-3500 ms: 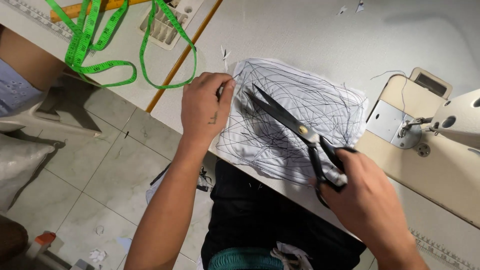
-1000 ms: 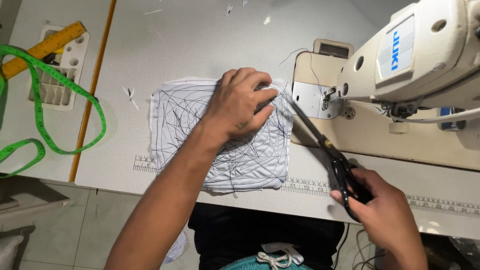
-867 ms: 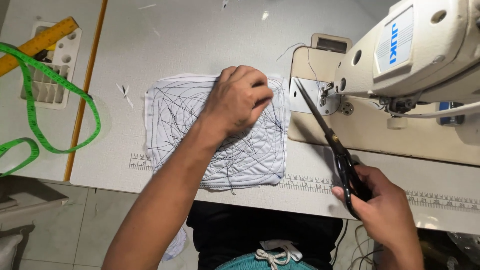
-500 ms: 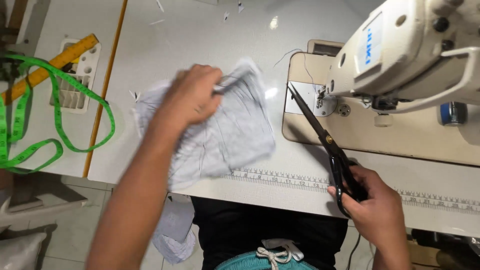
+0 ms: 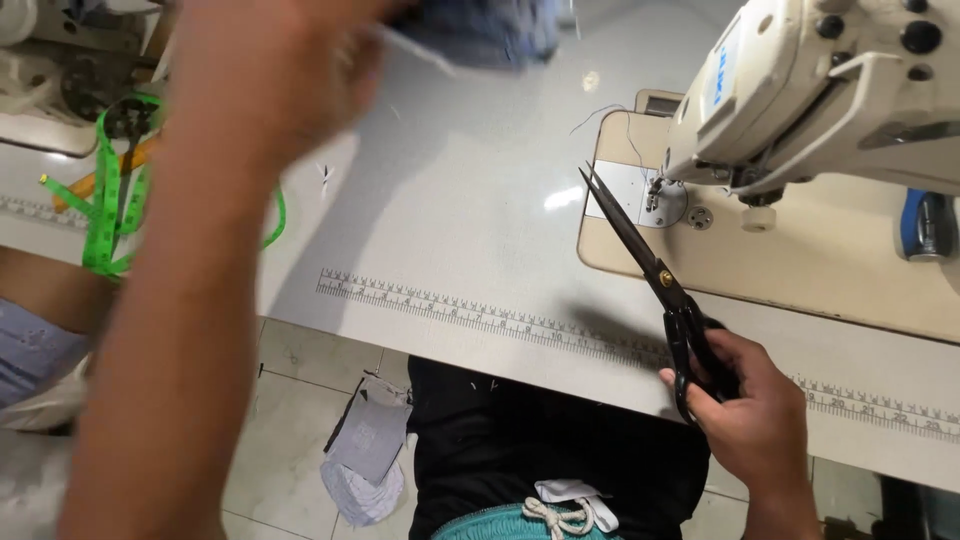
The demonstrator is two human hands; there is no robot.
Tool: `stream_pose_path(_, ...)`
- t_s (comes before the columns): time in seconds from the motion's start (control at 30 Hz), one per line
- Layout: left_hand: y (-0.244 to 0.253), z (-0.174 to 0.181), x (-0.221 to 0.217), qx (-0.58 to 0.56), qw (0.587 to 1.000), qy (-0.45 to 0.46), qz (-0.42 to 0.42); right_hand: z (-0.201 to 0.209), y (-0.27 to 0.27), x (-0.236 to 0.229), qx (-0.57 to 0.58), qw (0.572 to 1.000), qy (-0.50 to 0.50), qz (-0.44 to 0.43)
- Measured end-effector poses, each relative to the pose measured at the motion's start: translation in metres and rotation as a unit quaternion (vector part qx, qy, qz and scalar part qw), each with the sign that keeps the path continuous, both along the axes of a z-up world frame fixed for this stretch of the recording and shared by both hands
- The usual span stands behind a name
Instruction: A person at a sewing workstation smooths a piece of fabric, cuts it into shape using scissors, and then folds the cut piece.
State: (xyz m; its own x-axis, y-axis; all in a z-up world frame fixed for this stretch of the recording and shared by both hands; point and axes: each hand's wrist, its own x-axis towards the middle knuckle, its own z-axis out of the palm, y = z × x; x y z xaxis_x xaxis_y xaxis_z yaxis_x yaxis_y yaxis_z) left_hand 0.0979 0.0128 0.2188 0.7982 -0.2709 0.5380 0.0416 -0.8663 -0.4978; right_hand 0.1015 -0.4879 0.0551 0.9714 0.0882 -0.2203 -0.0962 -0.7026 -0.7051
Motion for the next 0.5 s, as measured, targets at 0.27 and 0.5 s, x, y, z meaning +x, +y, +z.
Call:
stream_pose_path(0.27,-0.221,-0.205,-0.101,-0.362,0.903,0.215,-0.09,-0.014,-0.007,-0.011,0.099,0.993,-0.064,-0.023)
stream_pose_path(0.5,-0.247,-0.121,-0.115,-0.488,0.818,0.274,-0.136,-0.015,-0.007,-0.014,0.075,0.995,-0.063,-0.019)
